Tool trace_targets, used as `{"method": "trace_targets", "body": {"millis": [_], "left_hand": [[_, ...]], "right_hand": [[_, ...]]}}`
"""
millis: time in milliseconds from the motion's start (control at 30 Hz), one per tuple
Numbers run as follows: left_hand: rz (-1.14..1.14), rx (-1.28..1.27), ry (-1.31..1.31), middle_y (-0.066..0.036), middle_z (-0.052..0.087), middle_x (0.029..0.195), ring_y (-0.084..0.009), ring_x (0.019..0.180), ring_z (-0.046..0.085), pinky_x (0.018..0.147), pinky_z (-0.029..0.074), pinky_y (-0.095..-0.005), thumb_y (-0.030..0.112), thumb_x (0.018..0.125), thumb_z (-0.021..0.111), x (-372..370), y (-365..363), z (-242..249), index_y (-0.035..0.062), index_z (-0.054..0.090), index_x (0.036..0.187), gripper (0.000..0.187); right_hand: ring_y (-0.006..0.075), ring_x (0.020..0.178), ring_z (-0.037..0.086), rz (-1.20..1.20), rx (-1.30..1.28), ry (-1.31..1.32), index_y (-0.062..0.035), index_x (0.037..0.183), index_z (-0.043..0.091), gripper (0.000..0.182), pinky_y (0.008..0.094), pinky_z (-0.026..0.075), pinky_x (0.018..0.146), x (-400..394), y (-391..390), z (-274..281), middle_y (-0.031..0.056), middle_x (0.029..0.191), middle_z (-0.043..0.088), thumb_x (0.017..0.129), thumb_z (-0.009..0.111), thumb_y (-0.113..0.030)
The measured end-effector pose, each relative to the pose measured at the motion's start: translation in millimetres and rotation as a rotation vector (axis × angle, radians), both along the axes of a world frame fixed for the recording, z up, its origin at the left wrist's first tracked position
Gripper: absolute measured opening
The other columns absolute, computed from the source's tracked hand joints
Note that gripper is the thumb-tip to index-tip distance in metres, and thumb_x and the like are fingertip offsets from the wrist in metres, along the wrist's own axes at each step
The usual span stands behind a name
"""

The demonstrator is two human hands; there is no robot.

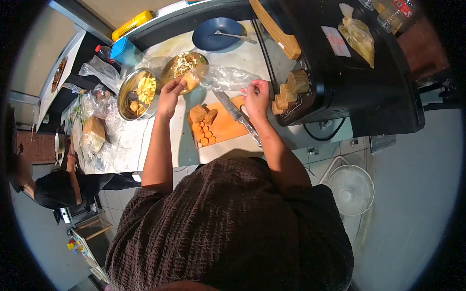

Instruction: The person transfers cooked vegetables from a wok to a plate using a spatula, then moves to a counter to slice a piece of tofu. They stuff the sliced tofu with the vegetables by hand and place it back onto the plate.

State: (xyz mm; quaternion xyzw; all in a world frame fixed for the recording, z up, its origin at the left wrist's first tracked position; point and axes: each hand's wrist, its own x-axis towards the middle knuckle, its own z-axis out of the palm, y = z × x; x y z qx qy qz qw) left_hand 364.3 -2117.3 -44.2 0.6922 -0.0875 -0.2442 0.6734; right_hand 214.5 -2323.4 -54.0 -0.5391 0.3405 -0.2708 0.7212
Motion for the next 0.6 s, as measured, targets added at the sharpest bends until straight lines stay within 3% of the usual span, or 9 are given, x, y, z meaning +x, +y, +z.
{"method": "trace_targets", "body": {"millis": [167,267,400,467,500,533,600], "left_hand": [[-0.001,0.040,0.039,0.001,0.063,0.092,-0.0071,0.081,0.054,0.077,0.041,-0.0235,0.014,0.089,0.057,-1.7,17.2,1.3,0.0030,0.062,0.111,0.026],[0.080,-0.063,0.109,-0.004,0.062,0.099,-0.0107,0.085,0.056,0.078,0.045,-0.0247,0.011,0.090,0.054,-2.6,20.3,5.4,0.0019,0.058,0.114,0.026],[0.081,-0.130,0.168,-0.004,0.061,0.103,-0.0107,0.087,0.056,0.077,0.046,-0.0257,0.011,0.090,0.052,-0.2,21.7,6.8,0.0035,0.057,0.114,0.025],[0.072,-0.131,0.173,-0.003,0.061,0.103,-0.0107,0.087,0.056,0.077,0.046,-0.0257,0.011,0.090,0.052,-2.6,23.1,5.6,0.0036,0.057,0.114,0.025],[0.066,-0.130,0.167,-0.003,0.061,0.102,-0.0108,0.088,0.056,0.077,0.046,-0.0258,0.011,0.090,0.052,-4.0,24.5,5.9,0.0038,0.057,0.114,0.026],[0.070,-0.130,0.171,-0.003,0.061,0.102,-0.0108,0.088,0.056,0.077,0.046,-0.0258,0.011,0.090,0.052,-5.4,26.3,5.6,0.0038,0.057,0.114,0.026],[0.058,-0.113,0.175,-0.006,0.061,0.106,-0.0133,0.091,0.060,0.079,0.047,-0.0287,0.009,0.091,0.050,-7.9,31.6,6.2,0.0027,0.055,0.115,0.025]], "right_hand": [[0.0189,0.072,0.065,-0.089,-0.016,0.088,-0.0030,0.101,0.043,0.015,0.0271,0.050,0.056,-7.4,2.9,-12.1,0.0084,0.093,0.053,0.088,0.051,-0.005],[0.0191,0.070,0.064,-0.128,-0.029,0.074,-0.0020,0.101,0.043,0.019,0.0276,0.051,0.057,-6.8,5.4,-4.8,0.0093,0.091,0.053,0.087,0.055,-0.004],[0.0217,0.083,0.062,-0.132,-0.050,0.053,-0.0020,0.103,0.041,0.029,0.0304,0.052,0.068,-14.1,16.4,-11.2,0.0124,0.101,0.050,0.083,0.061,0.000],[0.0188,0.087,0.057,-0.145,-0.299,0.184,-0.0011,0.111,0.039,0.040,0.0293,0.049,0.073,-21.0,27.5,-3.2,0.0131,0.110,0.044,0.080,0.065,-0.003],[0.0254,0.101,0.051,-0.110,-0.284,0.217,-0.0012,0.113,0.041,0.044,0.0345,0.044,0.084,-23.2,31.8,6.0,0.0158,0.114,0.041,0.075,0.063,0.002],[0.0254,0.101,0.051,-0.106,-0.285,0.221,-0.0012,0.113,0.041,0.044,0.0345,0.044,0.084,-24.8,34.1,9.2,0.0158,0.114,0.041,0.075,0.063,0.002],[0.0328,0.114,0.041,-0.060,-0.988,0.391,-0.0042,0.115,0.046,0.047,0.0421,0.035,0.094,-24.9,38.3,17.2,0.0182,0.118,0.041,0.070,0.060,0.002]]}}
